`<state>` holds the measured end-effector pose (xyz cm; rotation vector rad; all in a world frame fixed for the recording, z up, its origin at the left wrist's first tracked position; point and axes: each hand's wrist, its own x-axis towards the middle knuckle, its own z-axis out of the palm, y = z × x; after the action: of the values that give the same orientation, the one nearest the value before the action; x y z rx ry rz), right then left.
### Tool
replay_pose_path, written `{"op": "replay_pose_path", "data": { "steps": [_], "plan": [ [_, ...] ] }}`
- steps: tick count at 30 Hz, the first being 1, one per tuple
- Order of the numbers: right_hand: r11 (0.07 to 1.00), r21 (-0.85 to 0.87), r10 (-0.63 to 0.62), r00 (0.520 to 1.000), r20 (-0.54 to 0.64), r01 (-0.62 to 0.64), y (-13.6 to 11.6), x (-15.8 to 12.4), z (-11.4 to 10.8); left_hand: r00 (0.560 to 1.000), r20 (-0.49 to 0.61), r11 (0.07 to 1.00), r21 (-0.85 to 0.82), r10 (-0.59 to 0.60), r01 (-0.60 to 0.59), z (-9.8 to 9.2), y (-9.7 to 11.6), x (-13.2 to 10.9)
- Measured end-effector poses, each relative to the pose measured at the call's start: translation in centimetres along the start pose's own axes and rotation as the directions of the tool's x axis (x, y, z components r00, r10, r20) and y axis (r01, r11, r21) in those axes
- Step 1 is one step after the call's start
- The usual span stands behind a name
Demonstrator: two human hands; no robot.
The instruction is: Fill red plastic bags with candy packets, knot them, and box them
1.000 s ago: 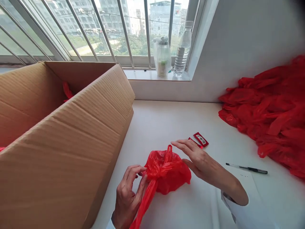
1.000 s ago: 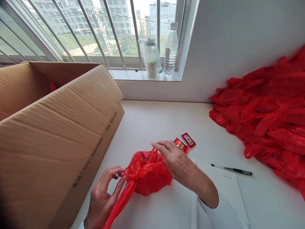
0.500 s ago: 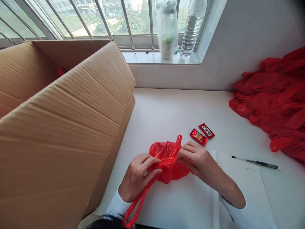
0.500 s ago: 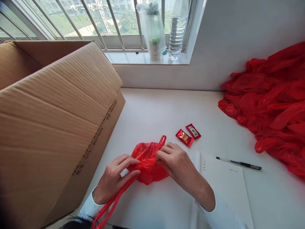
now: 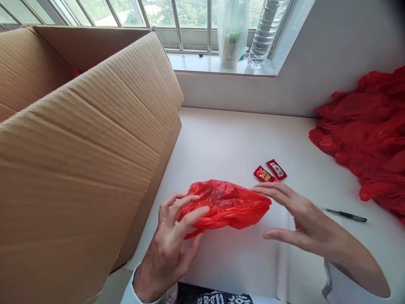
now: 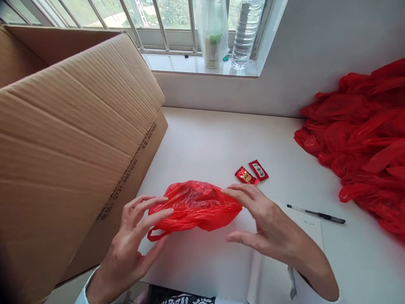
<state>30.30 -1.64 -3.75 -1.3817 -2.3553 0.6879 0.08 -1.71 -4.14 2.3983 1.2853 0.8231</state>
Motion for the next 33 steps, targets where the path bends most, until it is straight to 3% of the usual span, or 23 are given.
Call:
{"op": "replay_pose_path", "data": {
  "steps": [2,4,6,7,10,12,14,17,20,22,24,27,29,31,33],
  "plan": [
    [0.999,0.015,-0.050,0.999,-0.014,0.050,-2.5,1.9,1.0,0.990,0.007,0.984,0.113,0.139,-0.139,0.3,0.9,0.5],
    [0.998,0.023,-0.061,0.997,-0.043,0.062,-4.1,3.3,2.0,0.986,-0.021,0.983,0.092,0.162,-0.160,0.6,0.9,0.8],
    [0.996,0.080,-0.032,0.992,-0.118,0.041,-4.4,3.8,2.5,0.992,-0.122,0.996,-0.090,-0.012,0.001,0.9,0.4,0.7],
    [0.992,0.126,0.010,0.981,-0.192,0.015,-4.2,3.6,2.6,0.973,-0.179,0.970,-0.217,-0.148,0.108,1.0,0.0,0.6],
    [0.948,0.286,0.249,0.882,-0.399,-0.138,-2.7,2.0,2.2,0.846,-0.269,0.808,-0.522,-0.461,0.274,1.1,-1.1,0.1],
    [0.898,0.375,0.380,0.836,-0.396,-0.230,-1.8,0.6,1.9,0.826,-0.262,0.755,-0.599,-0.500,0.267,1.1,-1.2,-0.1],
    [0.868,0.432,0.411,0.843,-0.348,-0.245,-1.3,-0.5,1.8,0.846,-0.184,0.706,-0.652,-0.500,0.276,0.9,-0.7,-0.2],
    [0.910,0.381,0.295,0.901,-0.318,-0.163,-1.6,-1.3,1.5,0.879,-0.122,0.759,-0.567,-0.460,0.319,0.2,0.8,-0.3],
    [0.970,0.242,0.049,0.976,-0.214,0.004,-2.9,-0.8,0.7,0.920,-0.160,0.879,-0.391,-0.358,0.274,-0.7,2.3,-0.1],
    [0.962,0.223,-0.126,0.982,-0.139,0.155,-4.1,0.1,0.1,0.945,-0.189,0.916,-0.354,-0.266,0.187,-1.1,2.9,0.1],
    [0.913,0.296,-0.256,0.959,-0.118,0.280,-5.2,1.2,-0.1,0.947,-0.243,0.925,-0.364,-0.212,0.114,-1.5,3.2,0.4],
    [0.805,0.464,-0.371,0.924,-0.093,0.370,-6.6,2.7,0.4,0.901,-0.336,0.907,-0.400,-0.275,0.128,-1.5,3.4,0.2],
    [0.821,0.468,-0.360,0.933,-0.019,0.326,-7.2,3.3,1.1,0.854,-0.372,0.886,-0.421,-0.364,0.194,-1.4,3.4,-0.3],
    [0.909,0.342,-0.266,0.963,0.041,0.236,-7.3,3.5,1.8,0.798,-0.381,0.837,-0.481,-0.467,0.261,-1.1,3.5,-0.7],
    [0.979,0.124,-0.165,0.986,0.028,0.161,-7.2,3.4,2.4,0.721,-0.368,0.740,-0.604,-0.587,0.295,-0.9,3.7,-1.0]
  ]
}}
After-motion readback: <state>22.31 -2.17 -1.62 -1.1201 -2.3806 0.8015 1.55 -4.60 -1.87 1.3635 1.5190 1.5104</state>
